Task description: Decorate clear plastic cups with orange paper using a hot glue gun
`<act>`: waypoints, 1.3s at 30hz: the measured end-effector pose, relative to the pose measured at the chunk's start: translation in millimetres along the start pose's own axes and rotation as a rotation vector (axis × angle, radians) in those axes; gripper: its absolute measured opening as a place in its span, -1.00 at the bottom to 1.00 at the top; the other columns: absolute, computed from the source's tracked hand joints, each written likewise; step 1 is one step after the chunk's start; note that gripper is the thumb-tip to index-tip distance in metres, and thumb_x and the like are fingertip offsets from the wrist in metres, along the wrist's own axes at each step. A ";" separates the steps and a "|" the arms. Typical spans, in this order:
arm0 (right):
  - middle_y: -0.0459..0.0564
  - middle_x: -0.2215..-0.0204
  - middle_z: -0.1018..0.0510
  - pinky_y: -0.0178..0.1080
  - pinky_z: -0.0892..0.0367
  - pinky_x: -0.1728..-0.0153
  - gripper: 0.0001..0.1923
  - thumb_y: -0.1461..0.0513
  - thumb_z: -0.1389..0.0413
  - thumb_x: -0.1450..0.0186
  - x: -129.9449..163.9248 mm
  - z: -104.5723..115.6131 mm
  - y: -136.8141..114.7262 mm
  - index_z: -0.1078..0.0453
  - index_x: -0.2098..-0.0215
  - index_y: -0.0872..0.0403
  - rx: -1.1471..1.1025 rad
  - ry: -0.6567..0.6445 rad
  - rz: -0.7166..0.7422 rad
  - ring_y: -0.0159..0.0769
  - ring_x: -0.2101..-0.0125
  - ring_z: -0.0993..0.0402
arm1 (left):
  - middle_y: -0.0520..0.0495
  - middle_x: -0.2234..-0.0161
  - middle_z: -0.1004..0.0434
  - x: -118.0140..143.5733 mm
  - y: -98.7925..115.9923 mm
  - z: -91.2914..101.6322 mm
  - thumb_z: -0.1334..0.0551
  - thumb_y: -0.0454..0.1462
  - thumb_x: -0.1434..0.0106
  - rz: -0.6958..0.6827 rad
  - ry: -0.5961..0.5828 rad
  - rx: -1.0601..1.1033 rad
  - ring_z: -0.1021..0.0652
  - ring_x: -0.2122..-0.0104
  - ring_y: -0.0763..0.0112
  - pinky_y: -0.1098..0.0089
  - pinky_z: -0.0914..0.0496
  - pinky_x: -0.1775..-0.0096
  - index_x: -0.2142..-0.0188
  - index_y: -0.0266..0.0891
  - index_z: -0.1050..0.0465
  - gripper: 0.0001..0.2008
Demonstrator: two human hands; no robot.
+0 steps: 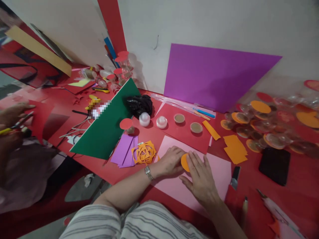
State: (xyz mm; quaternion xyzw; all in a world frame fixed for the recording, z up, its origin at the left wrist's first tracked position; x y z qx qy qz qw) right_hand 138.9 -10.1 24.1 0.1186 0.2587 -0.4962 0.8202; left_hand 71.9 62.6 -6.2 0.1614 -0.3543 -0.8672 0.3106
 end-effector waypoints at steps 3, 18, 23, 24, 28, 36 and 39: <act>0.35 -0.20 -0.46 0.13 -0.04 -0.35 -0.24 0.03 0.07 -0.50 0.4 -2.9 0.5 0.18 -0.49 0.26 -0.004 -0.012 -0.013 -0.01 -0.24 -0.37 | -0.18 0.13 -0.51 -0.1 -2.3 -2.8 -0.30 -0.22 -0.26 0.010 0.008 -0.004 -0.44 0.10 0.17 0.19 -0.33 -0.03 0.11 -0.24 -0.40 -0.77; 0.18 -0.30 -0.35 0.08 -0.44 -0.13 -0.46 0.17 0.06 -0.49 37.7 15.4 48.4 -0.12 -0.42 -0.02 -0.514 0.209 -0.571 -0.05 -0.26 -0.35 | -0.18 0.09 -0.57 3.8 -21.5 16.1 -0.60 0.03 0.14 0.230 0.176 1.180 -0.59 0.10 0.17 0.17 -0.42 -0.02 0.08 -0.27 -0.49 -0.29; 0.14 -0.27 -0.39 0.05 -0.46 -0.12 -0.46 0.15 0.04 -0.47 38.2 5.5 40.7 -0.15 -0.40 -0.03 -0.526 0.152 -0.561 -0.07 -0.22 -0.40 | -0.21 0.06 -0.58 3.3 -19.5 13.9 -0.60 0.04 0.15 0.223 0.121 1.159 -0.57 0.03 0.12 0.14 -0.43 -0.06 0.08 -0.28 -0.51 -0.28; 0.14 -0.27 -0.40 0.03 -0.46 -0.11 -0.46 0.15 0.04 -0.47 37.6 5.0 39.5 -0.16 -0.40 -0.03 -0.525 0.147 -0.556 -0.07 -0.22 -0.40 | -0.23 0.04 -0.57 3.3 -19.3 13.0 -0.60 0.04 0.15 0.223 0.118 1.160 -0.57 0.01 0.11 0.13 -0.43 -0.07 0.07 -0.28 -0.51 -0.27; 0.14 -0.27 -0.41 -0.01 -0.47 -0.10 -0.47 0.15 0.04 -0.47 39.1 2.7 38.7 -0.17 -0.39 -0.01 -0.528 0.133 -0.561 -0.09 -0.22 -0.40 | -0.28 0.00 -0.57 3.1 -17.9 11.2 -0.58 0.03 0.10 0.211 0.104 1.108 -0.58 -0.01 0.10 0.12 -0.46 -0.07 0.01 -0.30 -0.47 -0.25; 0.13 -0.29 -0.37 0.01 -0.45 -0.12 -0.45 0.14 0.05 -0.48 62.9 -13.4 34.8 -0.12 -0.41 -0.03 -0.519 0.081 -0.604 -0.08 -0.22 -0.39 | -0.28 -0.09 -0.54 3.2 -8.4 13.3 -0.37 -0.22 -0.21 0.058 0.053 0.378 -0.52 -0.08 0.11 0.13 -0.39 -0.15 -0.12 -0.29 -0.41 -0.50; 0.18 -0.28 -0.38 0.03 -0.47 -0.09 -0.46 0.12 0.02 -0.47 66.3 -14.5 39.6 -0.17 -0.39 0.00 -0.513 0.057 -0.590 -0.05 -0.20 -0.42 | -0.29 -0.12 -0.52 3.1 -7.7 4.8 -0.36 -0.29 -0.20 0.051 -0.011 0.292 -0.50 -0.08 0.12 0.13 -0.38 -0.14 -0.20 -0.27 -0.32 -0.42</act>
Point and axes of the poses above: each hand's wrist, its own x-axis away from the middle knuckle, its own z-axis out of the back of the hand, y = z × x, the point moved 9 cm from there along -x, towards the middle knuckle
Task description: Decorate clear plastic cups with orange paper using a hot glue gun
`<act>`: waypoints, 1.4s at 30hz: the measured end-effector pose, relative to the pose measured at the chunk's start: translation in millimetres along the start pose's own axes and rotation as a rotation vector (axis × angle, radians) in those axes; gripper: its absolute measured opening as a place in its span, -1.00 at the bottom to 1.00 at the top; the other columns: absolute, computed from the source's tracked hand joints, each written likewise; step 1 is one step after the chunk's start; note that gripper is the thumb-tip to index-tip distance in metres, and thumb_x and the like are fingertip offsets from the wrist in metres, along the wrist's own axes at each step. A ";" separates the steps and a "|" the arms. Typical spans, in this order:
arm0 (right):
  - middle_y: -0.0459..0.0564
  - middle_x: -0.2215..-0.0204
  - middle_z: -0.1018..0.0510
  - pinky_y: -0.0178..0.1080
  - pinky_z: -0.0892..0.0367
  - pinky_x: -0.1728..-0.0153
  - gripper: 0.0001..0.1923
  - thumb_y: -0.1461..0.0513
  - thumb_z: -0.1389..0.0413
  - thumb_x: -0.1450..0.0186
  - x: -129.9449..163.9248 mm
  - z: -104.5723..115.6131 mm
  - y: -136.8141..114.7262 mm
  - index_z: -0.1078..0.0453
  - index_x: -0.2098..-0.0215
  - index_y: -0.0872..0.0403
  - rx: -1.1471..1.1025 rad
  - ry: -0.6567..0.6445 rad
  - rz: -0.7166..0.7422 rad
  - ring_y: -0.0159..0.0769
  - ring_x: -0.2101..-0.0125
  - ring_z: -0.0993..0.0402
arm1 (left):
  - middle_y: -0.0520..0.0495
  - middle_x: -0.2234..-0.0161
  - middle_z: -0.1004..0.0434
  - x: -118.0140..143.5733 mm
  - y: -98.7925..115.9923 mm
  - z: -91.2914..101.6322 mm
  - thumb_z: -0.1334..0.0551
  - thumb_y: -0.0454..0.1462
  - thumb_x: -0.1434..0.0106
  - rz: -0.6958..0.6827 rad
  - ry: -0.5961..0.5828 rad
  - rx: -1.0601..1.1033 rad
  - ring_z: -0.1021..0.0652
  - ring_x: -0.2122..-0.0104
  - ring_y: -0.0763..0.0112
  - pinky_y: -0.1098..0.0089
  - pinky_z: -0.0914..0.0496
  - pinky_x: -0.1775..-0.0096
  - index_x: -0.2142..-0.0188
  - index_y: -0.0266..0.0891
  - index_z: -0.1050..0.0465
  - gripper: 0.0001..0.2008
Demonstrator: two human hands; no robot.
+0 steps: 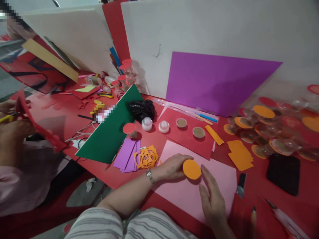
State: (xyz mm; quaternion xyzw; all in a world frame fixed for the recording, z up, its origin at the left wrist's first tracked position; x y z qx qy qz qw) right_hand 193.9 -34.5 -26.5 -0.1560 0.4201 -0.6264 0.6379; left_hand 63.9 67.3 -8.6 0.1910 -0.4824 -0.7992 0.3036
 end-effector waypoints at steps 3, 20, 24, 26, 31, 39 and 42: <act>0.21 -0.29 -0.37 0.16 -0.42 -0.14 -0.45 0.07 0.00 -0.45 -11.5 25.0 10.3 -0.22 -0.36 0.03 -0.066 0.086 -0.091 0.03 -0.22 -0.40 | -0.21 -0.04 -0.56 -1.5 0.2 -0.6 -0.35 -0.31 -0.19 0.018 0.000 -0.084 -0.50 -0.02 0.17 0.20 -0.40 -0.08 -0.13 -0.23 -0.37 -0.49; 0.26 -0.26 -0.39 -0.15 -0.61 0.17 -0.31 0.10 -0.10 -0.41 0.5 -15.7 32.5 -0.04 -0.44 -0.03 -0.413 -0.118 -0.257 -0.03 -0.09 -0.53 | -0.28 -0.03 -0.57 -1.4 16.1 -7.4 -0.28 -0.20 -0.31 -0.193 0.046 -0.123 -0.57 -0.01 0.19 0.25 -0.43 -0.07 -0.07 -0.27 -0.41 -0.64; 0.30 -0.22 -0.43 -0.16 -0.62 0.25 -0.27 0.10 -0.12 -0.40 4.1 -20.8 42.6 0.00 -0.46 -0.02 -0.534 -0.153 -0.387 -0.04 0.00 -0.59 | -0.29 -0.12 -0.50 0.7 16.3 -9.1 -0.27 -0.20 -0.33 -0.152 0.029 -0.159 -0.54 -0.10 0.14 0.18 -0.41 -0.14 -0.16 -0.20 -0.38 -0.59; 0.31 -0.23 -0.41 -0.14 -0.62 0.27 -0.25 0.10 -0.10 -0.41 6.6 -27.2 39.5 0.07 -0.48 -0.04 -0.624 -0.187 -0.435 -0.03 0.00 -0.59 | -0.29 -0.14 -0.47 2.1 16.7 -10.0 -0.26 -0.21 -0.34 -0.142 0.011 -0.167 -0.52 -0.13 0.13 0.16 -0.39 -0.17 -0.17 -0.17 -0.38 -0.59; 0.31 -0.19 -0.40 -0.14 -0.63 0.33 -0.26 0.11 -0.09 -0.41 1.7 -23.4 19.5 0.08 -0.48 -0.10 -0.652 -0.171 -0.474 -0.05 0.02 -0.57 | -0.38 -0.21 -0.35 3.5 18.0 -10.4 -0.26 -0.28 -0.32 -0.178 0.012 -0.097 -0.43 -0.22 0.09 0.15 -0.41 -0.19 -0.20 -0.26 -0.31 -0.53; 0.23 -0.20 -0.38 0.06 -0.57 0.10 -0.11 0.11 -0.26 -0.27 -14.5 6.2 13.7 0.04 -0.46 -0.12 -0.473 -0.009 -0.403 -0.02 -0.04 -0.51 | -0.37 -0.05 -0.51 -1.4 -5.4 1.3 -0.13 -0.34 -0.39 0.050 0.142 0.216 -0.56 -0.04 0.20 0.15 -0.46 -0.08 -0.20 -0.36 -0.20 -0.59; 0.27 -0.14 -0.42 0.23 -0.47 -0.02 -0.03 0.07 -0.32 -0.19 -23.5 14.2 -4.1 0.01 -0.45 0.01 -0.187 0.049 -0.083 0.08 -0.03 -0.49 | -0.23 0.13 -0.60 1.6 -14.4 -6.1 -0.15 -0.14 -0.45 0.179 0.064 0.426 -0.61 0.13 0.26 0.19 -0.49 0.04 -0.16 -0.29 -0.26 -0.61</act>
Point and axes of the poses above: each hand's wrist, its own x-axis away from the middle knuckle, its own z-axis out of the back of the hand, y = z × x, the point moved 9 cm from there along -x, towards the middle knuckle
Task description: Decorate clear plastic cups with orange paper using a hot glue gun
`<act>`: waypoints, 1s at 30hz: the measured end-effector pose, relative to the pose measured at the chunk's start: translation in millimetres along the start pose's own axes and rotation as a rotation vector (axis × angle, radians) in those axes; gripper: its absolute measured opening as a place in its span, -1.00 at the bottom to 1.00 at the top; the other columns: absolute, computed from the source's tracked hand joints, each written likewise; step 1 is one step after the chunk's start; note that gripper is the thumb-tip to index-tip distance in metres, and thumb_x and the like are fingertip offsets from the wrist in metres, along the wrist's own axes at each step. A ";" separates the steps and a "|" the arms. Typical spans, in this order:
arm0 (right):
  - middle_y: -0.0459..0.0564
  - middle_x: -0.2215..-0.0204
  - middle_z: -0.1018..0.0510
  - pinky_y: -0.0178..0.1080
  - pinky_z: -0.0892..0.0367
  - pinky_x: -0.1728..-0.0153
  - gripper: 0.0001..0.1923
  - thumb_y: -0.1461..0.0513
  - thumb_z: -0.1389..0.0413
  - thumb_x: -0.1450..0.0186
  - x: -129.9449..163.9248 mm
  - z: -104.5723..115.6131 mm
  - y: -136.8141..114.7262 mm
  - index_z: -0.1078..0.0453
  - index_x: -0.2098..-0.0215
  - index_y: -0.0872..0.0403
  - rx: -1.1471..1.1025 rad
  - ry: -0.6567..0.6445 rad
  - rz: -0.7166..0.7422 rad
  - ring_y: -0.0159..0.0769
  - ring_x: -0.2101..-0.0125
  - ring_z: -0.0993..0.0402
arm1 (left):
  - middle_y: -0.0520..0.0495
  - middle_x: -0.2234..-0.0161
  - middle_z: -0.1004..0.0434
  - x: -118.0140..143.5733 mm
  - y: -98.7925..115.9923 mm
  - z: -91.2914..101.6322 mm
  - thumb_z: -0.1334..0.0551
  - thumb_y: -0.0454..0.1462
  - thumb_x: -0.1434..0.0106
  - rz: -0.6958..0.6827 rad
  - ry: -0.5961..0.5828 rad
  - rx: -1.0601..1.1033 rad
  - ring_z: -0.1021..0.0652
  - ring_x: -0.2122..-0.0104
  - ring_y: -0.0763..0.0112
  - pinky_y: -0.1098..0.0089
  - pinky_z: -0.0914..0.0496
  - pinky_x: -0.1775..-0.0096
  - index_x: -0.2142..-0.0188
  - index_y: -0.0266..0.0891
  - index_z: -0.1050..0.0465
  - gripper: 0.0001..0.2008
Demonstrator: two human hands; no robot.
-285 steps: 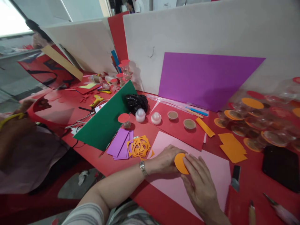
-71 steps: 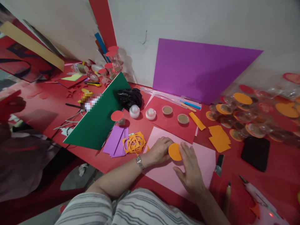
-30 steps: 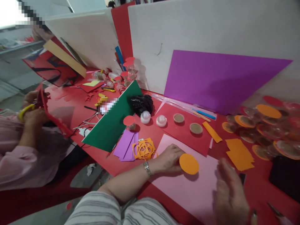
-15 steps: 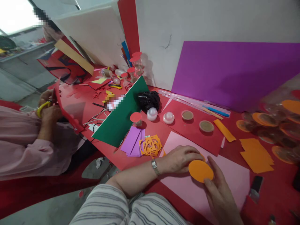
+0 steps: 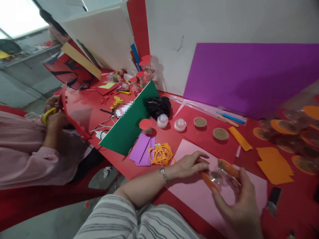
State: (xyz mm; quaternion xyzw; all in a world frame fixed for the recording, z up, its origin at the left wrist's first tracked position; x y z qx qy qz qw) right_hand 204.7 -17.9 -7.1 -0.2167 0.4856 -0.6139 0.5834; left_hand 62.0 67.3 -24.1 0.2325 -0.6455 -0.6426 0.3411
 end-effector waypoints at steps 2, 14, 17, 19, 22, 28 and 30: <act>0.31 -0.09 -0.44 0.25 -0.46 -0.01 -0.08 0.05 -0.29 -0.23 0.1 -2.9 -22.0 -0.04 -0.44 0.08 0.242 0.022 0.249 0.15 -0.05 -0.45 | -0.19 0.14 -0.60 2.0 -2.2 -5.6 -0.22 -0.05 -0.40 0.021 -0.070 0.056 -0.59 0.17 0.28 0.22 -0.48 0.07 -0.13 -0.28 -0.32 -0.56; 0.36 -0.36 -0.17 0.12 -0.45 -0.09 -0.07 -0.16 0.05 -0.43 7.8 -4.9 -40.1 0.27 -0.51 0.17 0.432 -0.027 0.377 0.09 -0.34 -0.17 | -0.22 -0.05 -0.57 1.1 10.9 -3.4 -0.41 -0.18 -0.16 -0.108 -0.050 -0.140 -0.56 -0.02 0.13 0.21 -0.40 -0.08 -0.07 -0.28 -0.44 -0.50; 0.36 -0.41 -0.07 0.12 -0.31 -0.22 -0.11 -0.15 0.11 -0.46 5.5 -8.3 -42.8 0.24 -0.50 0.23 0.462 -0.065 0.445 0.05 -0.40 -0.04 | -0.24 -0.10 -0.55 -0.6 9.0 -8.2 -0.41 -0.23 -0.15 -0.159 -0.057 -0.317 -0.54 -0.07 0.11 0.17 -0.36 -0.15 -0.09 -0.24 -0.43 -0.49; 0.37 -0.41 -0.08 0.14 -0.15 -0.32 -0.12 -0.14 0.12 -0.46 4.8 -15.6 -50.1 0.21 -0.49 0.28 0.496 -0.097 0.527 0.03 -0.42 0.01 | -0.20 0.00 -0.60 -2.0 6.4 -14.5 -0.38 -0.30 -0.17 -0.178 -0.103 -0.403 -0.57 0.00 0.15 0.19 -0.38 -0.12 -0.05 -0.23 -0.44 -0.56; 0.40 -0.33 -0.25 0.16 0.07 -0.39 -0.14 -0.08 0.09 -0.48 7.3 -30.2 -64.7 0.18 -0.48 0.33 0.569 -0.144 0.676 0.01 -0.44 0.05 | -0.17 0.11 -0.61 -3.8 4.0 -18.5 -0.37 -0.30 -0.19 -0.188 -0.143 -0.461 -0.58 0.10 0.21 0.26 -0.42 -0.02 0.05 -0.26 -0.45 -0.68; 0.36 -0.10 -0.54 0.18 0.17 -0.40 -0.25 -0.03 0.16 -0.51 4.6 -48.8 -72.0 0.05 -0.44 0.33 0.665 -0.199 0.707 0.00 -0.18 -0.42 | -0.05 0.25 -0.55 -4.7 3.7 -16.9 -0.33 -0.33 -0.22 -0.217 -0.135 -0.475 -0.53 0.26 0.35 0.40 -0.42 0.18 0.25 -0.25 -0.40 -0.86; 0.35 -0.09 -0.54 0.15 0.15 -0.40 -0.30 -0.03 0.17 -0.51 3.4 -50.9 -69.9 -0.05 -0.40 0.32 0.677 -0.200 0.700 -0.01 -0.14 -0.46 | -0.03 0.30 -0.53 -4.7 3.6 -18.7 -0.34 -0.34 -0.21 -0.252 -0.139 -0.504 -0.52 0.29 0.37 0.40 -0.41 0.19 0.31 -0.24 -0.39 -0.87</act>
Point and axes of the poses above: each hand's wrist, its own x-axis away from the middle knuckle, its own z-axis out of the back of the hand, y = z × x, the point moved 9 cm from there along -x, towards the middle knuckle
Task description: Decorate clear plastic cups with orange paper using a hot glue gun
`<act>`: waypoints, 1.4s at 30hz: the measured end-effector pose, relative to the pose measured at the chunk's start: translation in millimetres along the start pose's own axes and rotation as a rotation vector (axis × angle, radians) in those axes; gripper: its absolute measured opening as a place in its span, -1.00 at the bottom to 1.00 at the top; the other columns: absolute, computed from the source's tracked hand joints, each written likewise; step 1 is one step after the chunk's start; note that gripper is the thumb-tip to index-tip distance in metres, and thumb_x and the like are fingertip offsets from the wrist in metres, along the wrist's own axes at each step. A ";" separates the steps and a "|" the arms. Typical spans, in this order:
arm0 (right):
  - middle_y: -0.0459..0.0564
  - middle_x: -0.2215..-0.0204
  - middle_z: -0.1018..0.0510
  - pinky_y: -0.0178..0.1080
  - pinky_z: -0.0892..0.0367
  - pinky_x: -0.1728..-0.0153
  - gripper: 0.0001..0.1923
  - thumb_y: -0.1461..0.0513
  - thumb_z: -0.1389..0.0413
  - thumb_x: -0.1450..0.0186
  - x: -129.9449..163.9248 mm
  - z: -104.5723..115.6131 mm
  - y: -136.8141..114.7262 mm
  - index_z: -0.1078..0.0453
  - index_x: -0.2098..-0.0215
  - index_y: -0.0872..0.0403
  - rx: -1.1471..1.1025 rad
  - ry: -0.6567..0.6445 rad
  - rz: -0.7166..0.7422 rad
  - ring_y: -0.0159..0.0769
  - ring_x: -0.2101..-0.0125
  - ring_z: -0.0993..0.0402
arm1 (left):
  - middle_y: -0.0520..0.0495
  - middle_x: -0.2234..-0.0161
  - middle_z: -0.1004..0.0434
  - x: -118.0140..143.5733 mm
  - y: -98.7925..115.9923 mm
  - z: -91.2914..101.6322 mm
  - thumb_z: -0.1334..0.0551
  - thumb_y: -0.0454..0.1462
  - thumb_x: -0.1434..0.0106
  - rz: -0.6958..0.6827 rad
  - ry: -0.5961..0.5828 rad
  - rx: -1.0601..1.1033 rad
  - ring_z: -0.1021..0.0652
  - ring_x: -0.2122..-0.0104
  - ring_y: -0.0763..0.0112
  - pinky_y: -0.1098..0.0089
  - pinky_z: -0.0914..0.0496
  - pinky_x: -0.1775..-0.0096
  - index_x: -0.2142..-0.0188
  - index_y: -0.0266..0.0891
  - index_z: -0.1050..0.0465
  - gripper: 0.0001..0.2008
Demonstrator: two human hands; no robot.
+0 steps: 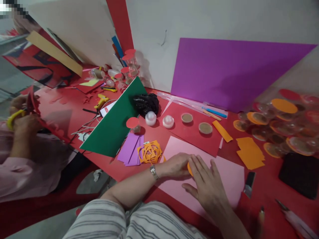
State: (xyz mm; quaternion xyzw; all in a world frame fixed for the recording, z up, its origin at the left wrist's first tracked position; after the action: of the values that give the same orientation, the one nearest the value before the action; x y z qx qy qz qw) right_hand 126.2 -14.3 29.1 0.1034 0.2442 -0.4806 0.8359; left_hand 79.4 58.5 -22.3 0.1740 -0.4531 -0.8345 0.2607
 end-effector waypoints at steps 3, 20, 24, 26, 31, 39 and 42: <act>0.36 -0.10 -0.53 0.11 0.13 -0.39 -0.31 -0.03 0.13 -0.50 1.8 -5.4 -1.5 -0.11 -0.36 0.35 0.023 -0.020 0.038 0.00 -0.16 -0.44 | -0.04 0.31 -0.50 0.2 -0.6 2.1 -0.37 -0.29 -0.19 -0.013 0.057 -0.063 -0.51 0.28 0.34 0.36 -0.40 0.14 0.33 -0.24 -0.37 -0.83; 0.31 -0.21 -0.45 0.11 -0.08 -0.36 -0.30 0.08 0.01 -0.47 16.0 17.7 2.4 0.02 -0.44 0.28 -0.056 0.104 -0.058 -0.04 -0.33 -0.24 | -0.19 0.13 -0.56 7.1 0.0 22.6 -0.29 -0.19 -0.30 -0.001 0.230 0.060 -0.55 0.15 0.23 0.25 -0.45 0.04 0.10 -0.24 -0.40 -0.76; 0.22 -0.18 -0.49 0.05 -0.28 -0.26 -0.39 0.19 -0.10 -0.43 53.4 43.3 30.9 -0.13 -0.40 0.12 0.020 0.148 -0.297 -0.04 -0.27 -0.33 | -0.24 -0.02 -0.52 8.7 -3.2 33.9 -0.35 -0.24 -0.22 0.064 0.292 0.088 -0.55 0.05 0.18 0.20 -0.45 -0.01 -0.05 -0.24 -0.33 -0.57; 0.22 -0.20 -0.46 0.13 -0.31 -0.23 -0.44 0.15 -0.05 -0.46 77.6 51.6 44.5 -0.17 -0.38 0.06 0.079 0.129 -0.403 0.03 -0.27 -0.33 | -0.21 -0.01 -0.53 7.4 -0.6 36.1 -0.38 -0.22 -0.20 0.098 0.289 0.077 -0.55 0.05 0.19 0.19 -0.45 -0.01 -0.02 -0.23 -0.36 -0.58; 0.30 -0.23 -0.40 0.19 -0.32 -0.19 -0.37 0.20 -0.07 -0.45 122.3 56.4 48.3 -0.06 -0.44 0.08 0.126 0.120 -0.451 0.08 -0.27 -0.31 | -0.15 0.11 -0.59 4.1 8.0 39.1 -0.38 -0.20 -0.20 0.141 0.299 0.040 -0.57 0.16 0.22 0.22 -0.47 0.06 0.09 -0.24 -0.45 -0.69; 0.30 -0.05 -0.53 0.30 -0.30 -0.16 -0.48 0.17 0.15 -0.48 146.5 25.1 50.1 -0.14 -0.35 0.17 0.174 0.002 -0.484 0.05 -0.02 -0.51 | -0.08 0.26 -0.60 -0.3 13.8 34.2 -0.29 -0.33 -0.21 0.073 0.261 -0.010 -0.53 0.30 0.33 0.34 -0.42 0.18 0.22 -0.26 -0.47 -0.87; 0.31 -0.05 -0.53 0.25 -0.33 -0.13 -0.49 0.20 0.16 -0.44 148.5 22.4 54.6 -0.17 -0.31 0.18 0.196 -0.014 -0.492 0.05 -0.01 -0.51 | -0.05 0.32 -0.59 -1.8 15.3 32.1 -0.27 -0.31 -0.22 0.044 0.243 -0.013 -0.51 0.34 0.35 0.35 -0.40 0.20 0.28 -0.25 -0.46 -0.93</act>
State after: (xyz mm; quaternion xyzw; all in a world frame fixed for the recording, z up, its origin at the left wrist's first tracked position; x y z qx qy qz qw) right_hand 241.9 -107.0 -30.4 0.1178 0.2084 -0.6915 0.6815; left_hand 68.2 74.0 7.7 0.2620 -0.4165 -0.8043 0.3331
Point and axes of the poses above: each hand's wrist, its own x-axis away from the middle knuckle, its own z-axis out of the back of the hand, y = z × x, the point moved 9 cm from there along -x, towards the middle knuckle
